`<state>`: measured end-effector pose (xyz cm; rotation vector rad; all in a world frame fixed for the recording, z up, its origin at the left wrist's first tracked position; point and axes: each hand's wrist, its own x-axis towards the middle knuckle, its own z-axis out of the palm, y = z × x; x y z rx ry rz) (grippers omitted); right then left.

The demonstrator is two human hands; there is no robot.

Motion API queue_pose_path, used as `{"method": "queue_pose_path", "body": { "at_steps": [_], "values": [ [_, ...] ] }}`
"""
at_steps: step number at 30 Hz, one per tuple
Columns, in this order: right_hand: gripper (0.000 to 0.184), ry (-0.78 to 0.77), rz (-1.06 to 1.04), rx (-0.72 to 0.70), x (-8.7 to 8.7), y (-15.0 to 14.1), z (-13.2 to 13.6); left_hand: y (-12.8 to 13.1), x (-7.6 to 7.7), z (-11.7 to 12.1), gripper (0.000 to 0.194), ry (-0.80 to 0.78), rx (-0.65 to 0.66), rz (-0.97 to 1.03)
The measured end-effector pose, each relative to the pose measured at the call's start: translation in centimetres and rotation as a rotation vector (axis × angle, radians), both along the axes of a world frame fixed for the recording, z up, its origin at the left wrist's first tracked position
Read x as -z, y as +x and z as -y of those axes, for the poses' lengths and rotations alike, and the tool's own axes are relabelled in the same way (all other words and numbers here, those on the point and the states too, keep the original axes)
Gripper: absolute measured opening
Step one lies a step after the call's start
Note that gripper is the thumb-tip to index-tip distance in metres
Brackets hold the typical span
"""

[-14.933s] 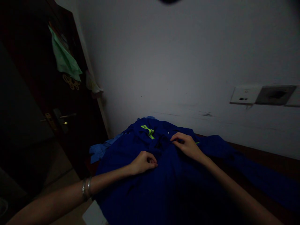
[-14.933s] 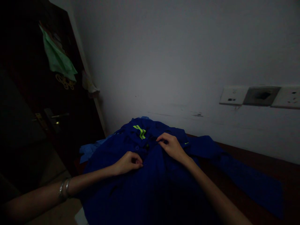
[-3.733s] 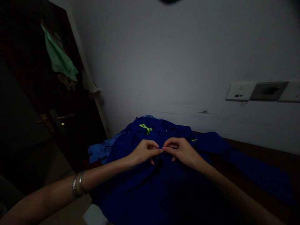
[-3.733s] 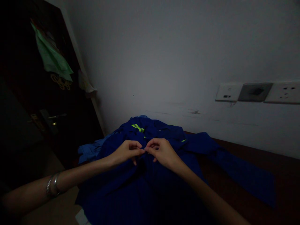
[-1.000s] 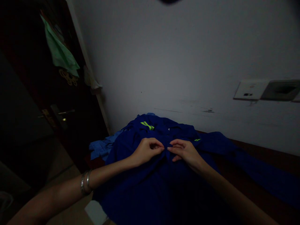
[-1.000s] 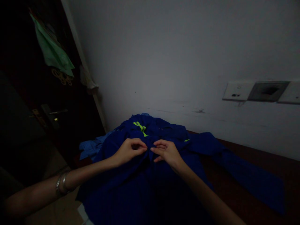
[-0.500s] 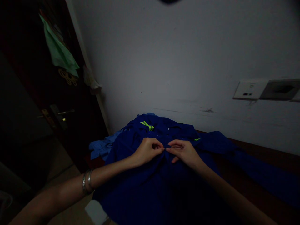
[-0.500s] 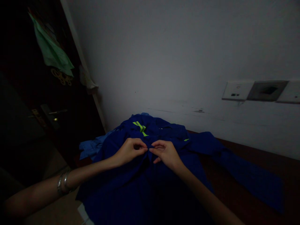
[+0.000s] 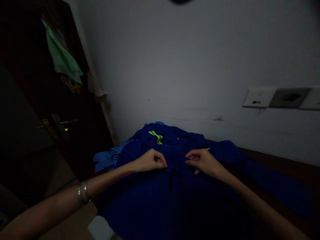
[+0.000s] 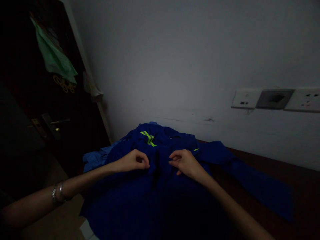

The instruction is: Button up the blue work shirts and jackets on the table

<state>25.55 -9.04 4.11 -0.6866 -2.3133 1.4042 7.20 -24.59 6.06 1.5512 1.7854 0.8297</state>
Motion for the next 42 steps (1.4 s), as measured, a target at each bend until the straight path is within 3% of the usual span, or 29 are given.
{"method": "queue_pose_path", "body": {
  "at_steps": [4,8,10,13,17,22,24,28,30,32,35,38,42],
  "values": [
    [0.015,0.226,0.235,-0.171,0.1,2.1,-1.6,-1.3,-0.4,0.9,0.014,-0.329,0.328,-0.134],
    [0.016,0.428,0.388,-0.287,-1.3,3.7,-3.0,-1.9,-2.1,0.4,0.015,-0.369,0.373,-0.249],
    [0.019,0.496,0.437,-0.219,-2.4,4.1,-4.4,-2.5,-3.5,-0.8,0.018,-0.351,0.363,-0.277],
    [0.016,0.659,0.459,0.005,-4.2,4.0,-7.8,-4.2,-5.8,-3.8,0.024,-0.302,0.331,-0.358],
    [0.021,0.816,0.476,0.22,-5.6,3.1,-13.0,-7.1,-7.3,-9.0,0.023,-0.119,0.245,-0.707],
    [0.03,0.84,0.506,0.283,-5.0,0.0,-17.1,-8.9,-5.1,-15.9,0.029,0.011,0.063,-1.209],
    [0.034,0.82,0.532,0.257,-4.0,-1.8,-18.2,-8.6,-3.7,-18.2,0.033,0.032,0.053,-1.261],
    [0.084,0.748,0.619,0.196,-1.0,-5.2,-19.4,-7.7,-1.0,-21.1,0.037,0.025,0.078,-1.259],
    [0.094,0.719,0.653,0.166,0.6,-6.5,-19.4,-7.4,-0.2,-21.8,0.036,0.016,0.094,-1.25],
    [0.087,0.705,0.68,0.147,1.7,-7.5,-19.1,-7.4,0.3,-21.9,0.036,0.012,0.105,-1.236],
    [0.046,0.711,0.696,0.126,2.0,-8.7,-18.5,-7.9,0.2,-21.6,0.035,0.011,0.095,-1.207],
    [0.029,0.753,0.652,0.096,-0.1,-9.8,-18.4,-8.9,-0.7,-21.1,0.038,0.023,0.033,-1.168],
    [0.025,0.853,0.474,0.064,-6.6,-10.5,-18.7,-10.7,-3.0,-20.7,0.055,0.07,-0.095,-1.11]
  ]
}}
